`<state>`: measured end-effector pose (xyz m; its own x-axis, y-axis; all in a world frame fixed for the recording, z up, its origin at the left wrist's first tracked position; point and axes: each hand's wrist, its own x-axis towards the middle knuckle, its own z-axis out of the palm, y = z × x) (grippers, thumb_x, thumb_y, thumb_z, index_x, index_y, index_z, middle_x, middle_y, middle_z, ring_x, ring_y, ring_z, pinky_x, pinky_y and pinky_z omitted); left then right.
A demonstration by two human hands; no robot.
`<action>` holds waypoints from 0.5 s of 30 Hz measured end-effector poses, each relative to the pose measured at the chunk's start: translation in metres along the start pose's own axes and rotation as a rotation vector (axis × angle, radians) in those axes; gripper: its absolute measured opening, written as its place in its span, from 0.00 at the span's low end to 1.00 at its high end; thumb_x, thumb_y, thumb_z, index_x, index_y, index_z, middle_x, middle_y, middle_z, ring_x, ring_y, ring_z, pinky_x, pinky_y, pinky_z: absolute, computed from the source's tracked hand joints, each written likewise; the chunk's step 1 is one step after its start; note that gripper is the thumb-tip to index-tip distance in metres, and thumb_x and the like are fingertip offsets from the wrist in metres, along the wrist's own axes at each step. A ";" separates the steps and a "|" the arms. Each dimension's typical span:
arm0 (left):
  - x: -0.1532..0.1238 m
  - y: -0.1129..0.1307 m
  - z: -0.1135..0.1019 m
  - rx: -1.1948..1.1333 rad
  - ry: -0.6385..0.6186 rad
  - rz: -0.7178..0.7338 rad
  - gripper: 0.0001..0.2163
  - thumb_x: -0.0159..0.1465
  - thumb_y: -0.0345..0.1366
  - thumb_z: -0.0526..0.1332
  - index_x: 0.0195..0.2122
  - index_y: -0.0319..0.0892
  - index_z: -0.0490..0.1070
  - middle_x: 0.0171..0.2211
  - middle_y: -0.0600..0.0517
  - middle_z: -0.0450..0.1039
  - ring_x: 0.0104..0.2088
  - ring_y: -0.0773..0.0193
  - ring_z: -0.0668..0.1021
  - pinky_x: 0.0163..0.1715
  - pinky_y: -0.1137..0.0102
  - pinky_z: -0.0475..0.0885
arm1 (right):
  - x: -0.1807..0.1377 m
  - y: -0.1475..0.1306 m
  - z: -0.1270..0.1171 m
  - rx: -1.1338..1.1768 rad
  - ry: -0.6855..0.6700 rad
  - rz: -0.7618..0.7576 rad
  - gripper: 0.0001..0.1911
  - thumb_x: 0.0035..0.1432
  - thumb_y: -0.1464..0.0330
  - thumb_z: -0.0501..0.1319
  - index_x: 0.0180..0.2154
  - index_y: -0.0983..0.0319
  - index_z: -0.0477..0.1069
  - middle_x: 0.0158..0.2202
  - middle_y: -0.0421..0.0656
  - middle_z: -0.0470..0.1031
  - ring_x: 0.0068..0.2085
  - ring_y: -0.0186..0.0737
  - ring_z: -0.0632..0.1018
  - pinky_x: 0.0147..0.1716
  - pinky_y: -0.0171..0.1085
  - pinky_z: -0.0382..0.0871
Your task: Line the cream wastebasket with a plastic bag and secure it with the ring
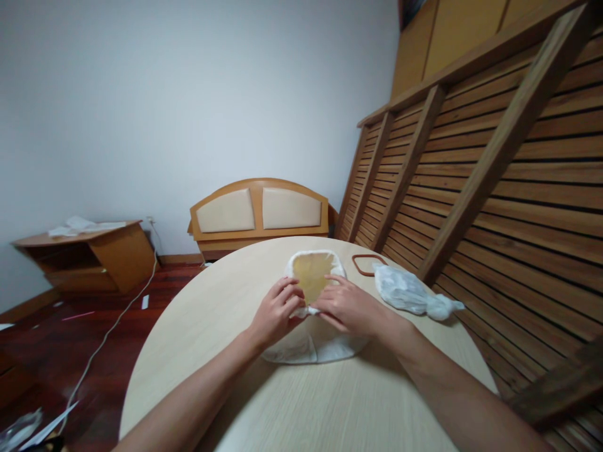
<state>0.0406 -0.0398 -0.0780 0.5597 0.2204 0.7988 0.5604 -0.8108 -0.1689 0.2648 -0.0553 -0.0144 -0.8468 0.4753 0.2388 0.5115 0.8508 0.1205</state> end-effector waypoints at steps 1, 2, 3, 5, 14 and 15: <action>0.000 -0.001 -0.001 0.000 -0.008 0.003 0.06 0.61 0.29 0.65 0.38 0.42 0.69 0.40 0.48 0.76 0.54 0.53 0.74 0.55 0.55 0.74 | -0.001 0.003 0.002 -0.024 0.021 -0.006 0.13 0.66 0.71 0.56 0.45 0.61 0.78 0.40 0.48 0.82 0.48 0.45 0.78 0.63 0.55 0.52; 0.000 -0.003 -0.002 0.000 -0.016 0.002 0.06 0.61 0.29 0.65 0.38 0.42 0.69 0.40 0.47 0.76 0.54 0.53 0.74 0.54 0.55 0.74 | -0.002 0.006 0.004 -0.044 0.039 -0.010 0.12 0.66 0.71 0.56 0.44 0.61 0.78 0.39 0.48 0.82 0.51 0.47 0.77 0.65 0.56 0.50; 0.000 -0.004 -0.002 -0.001 -0.022 -0.001 0.06 0.61 0.29 0.65 0.38 0.42 0.69 0.40 0.47 0.76 0.54 0.53 0.74 0.54 0.55 0.75 | -0.004 0.008 0.005 -0.059 0.054 -0.013 0.12 0.66 0.71 0.56 0.44 0.62 0.79 0.39 0.48 0.82 0.55 0.48 0.75 0.66 0.57 0.48; 0.000 -0.007 -0.004 -0.002 -0.032 -0.010 0.06 0.61 0.29 0.65 0.38 0.43 0.69 0.41 0.47 0.75 0.54 0.52 0.73 0.53 0.55 0.75 | -0.007 0.013 0.005 -0.065 0.077 -0.006 0.12 0.66 0.72 0.56 0.44 0.62 0.79 0.41 0.47 0.82 0.61 0.49 0.70 0.67 0.58 0.45; 0.003 -0.004 -0.016 -0.074 -0.089 -0.049 0.09 0.66 0.34 0.61 0.46 0.42 0.72 0.54 0.42 0.71 0.63 0.48 0.65 0.59 0.50 0.70 | -0.016 0.022 0.019 0.043 0.205 0.041 0.11 0.65 0.74 0.57 0.43 0.61 0.77 0.43 0.45 0.81 0.64 0.52 0.67 0.67 0.66 0.42; 0.003 -0.005 -0.016 -0.064 -0.083 -0.064 0.08 0.66 0.33 0.61 0.46 0.43 0.72 0.55 0.43 0.70 0.63 0.49 0.65 0.59 0.51 0.70 | -0.017 0.024 0.021 0.060 0.228 0.041 0.10 0.65 0.74 0.57 0.43 0.61 0.76 0.43 0.45 0.81 0.64 0.53 0.67 0.66 0.66 0.44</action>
<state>0.0302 -0.0436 -0.0657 0.5744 0.3146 0.7557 0.5580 -0.8259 -0.0804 0.2879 -0.0385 -0.0360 -0.7669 0.4526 0.4549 0.5297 0.8467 0.0505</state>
